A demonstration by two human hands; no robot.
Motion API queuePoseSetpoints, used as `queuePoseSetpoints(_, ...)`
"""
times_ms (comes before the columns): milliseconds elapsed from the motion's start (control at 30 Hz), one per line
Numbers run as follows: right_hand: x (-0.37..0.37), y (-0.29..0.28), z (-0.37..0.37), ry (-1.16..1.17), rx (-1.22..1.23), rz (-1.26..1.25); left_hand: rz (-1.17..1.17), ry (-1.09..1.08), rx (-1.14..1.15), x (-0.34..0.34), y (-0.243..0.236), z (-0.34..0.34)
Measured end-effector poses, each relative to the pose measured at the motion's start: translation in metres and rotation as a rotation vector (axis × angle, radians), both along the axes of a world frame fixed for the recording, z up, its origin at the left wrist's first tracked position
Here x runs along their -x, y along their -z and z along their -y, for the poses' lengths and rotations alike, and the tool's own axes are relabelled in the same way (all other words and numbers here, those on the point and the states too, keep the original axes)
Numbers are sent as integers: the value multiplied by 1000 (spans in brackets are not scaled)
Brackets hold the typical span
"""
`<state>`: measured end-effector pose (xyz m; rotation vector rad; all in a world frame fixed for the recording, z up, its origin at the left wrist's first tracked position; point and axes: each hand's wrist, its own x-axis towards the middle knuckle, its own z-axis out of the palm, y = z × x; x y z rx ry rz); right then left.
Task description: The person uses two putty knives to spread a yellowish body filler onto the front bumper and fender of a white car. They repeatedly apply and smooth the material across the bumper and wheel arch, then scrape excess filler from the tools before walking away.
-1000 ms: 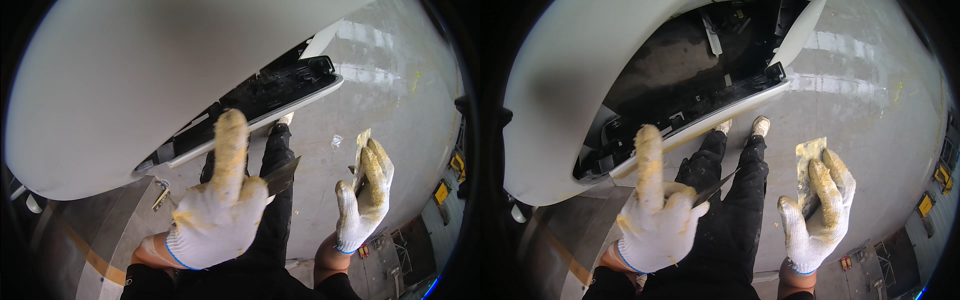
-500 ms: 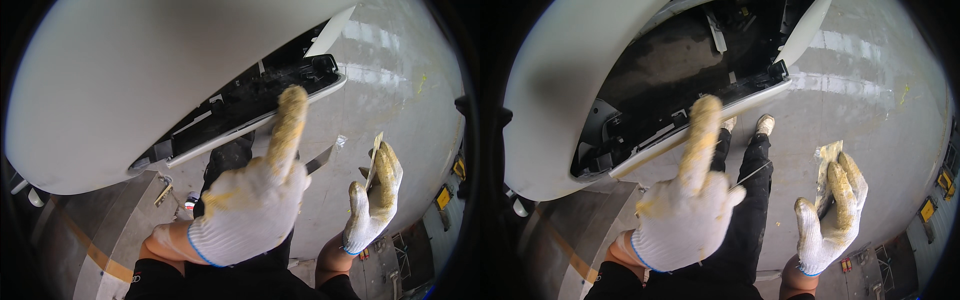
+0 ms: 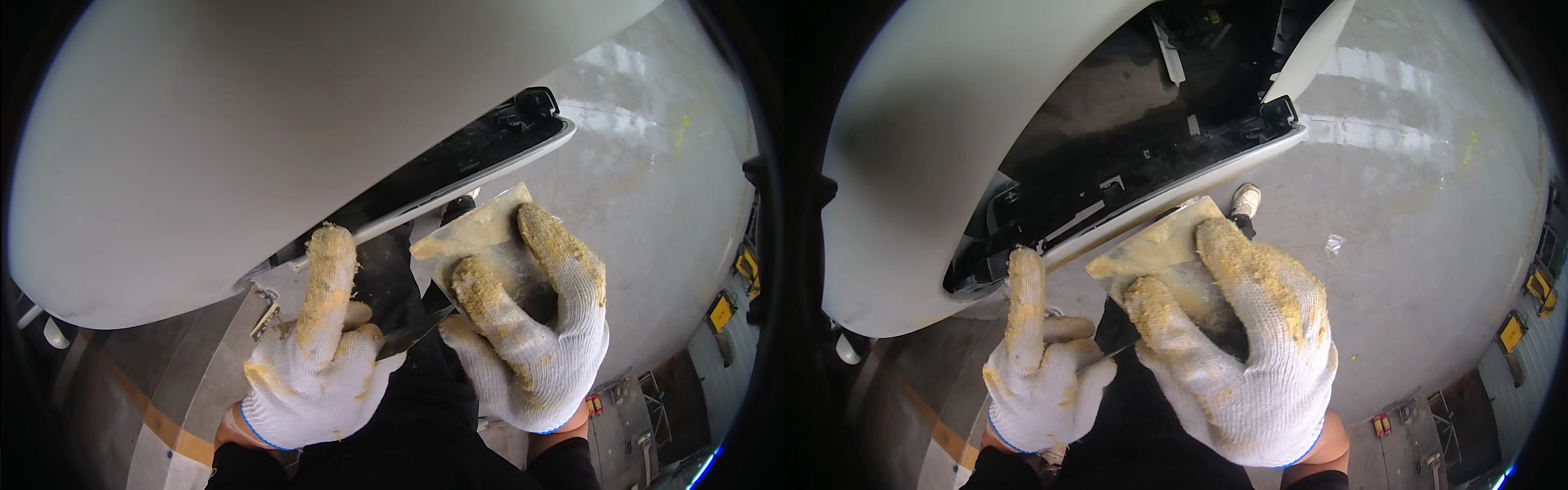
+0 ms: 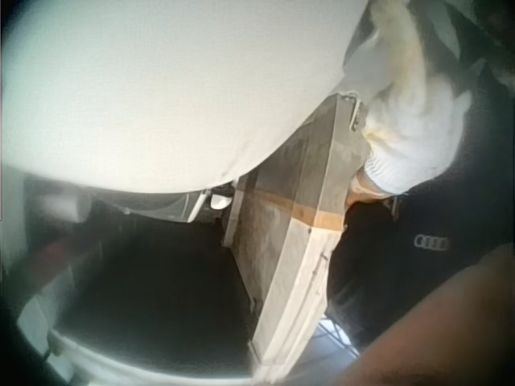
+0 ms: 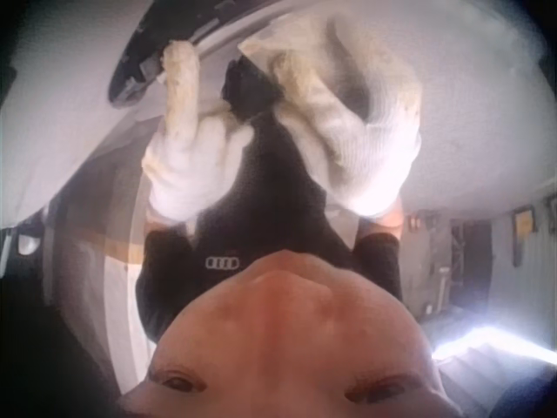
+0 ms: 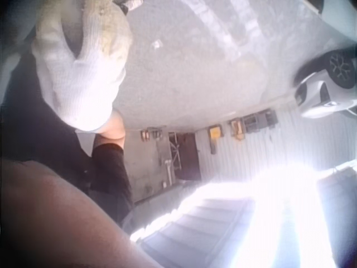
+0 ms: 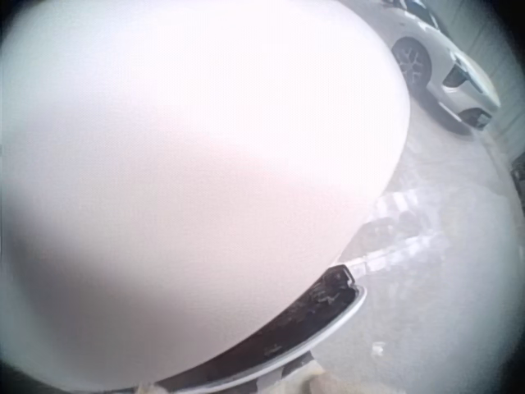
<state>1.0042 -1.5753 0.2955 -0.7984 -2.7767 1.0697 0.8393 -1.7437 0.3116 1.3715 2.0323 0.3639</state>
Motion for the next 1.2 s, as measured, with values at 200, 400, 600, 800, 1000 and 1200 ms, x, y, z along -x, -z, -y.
queuePoseSetpoints(200,16,-11,3,-1,-2,58,7,19,9,5,1,7)
queuePoseSetpoints(400,19,-14,2,5,33,71,24,53,6,9,4,6)
queuePoseSetpoints(600,20,-14,1,-4,17,96,-47,69,-70,10,8,2)
queuePoseSetpoints(800,19,-9,3,12,9,73,-13,128,28,12,4,5)
queuePoseSetpoints(1000,19,-10,2,17,10,63,-5,93,15,12,0,3)
queuePoseSetpoints(1200,18,-8,0,-2,-1,55,5,84,-69,16,4,0)
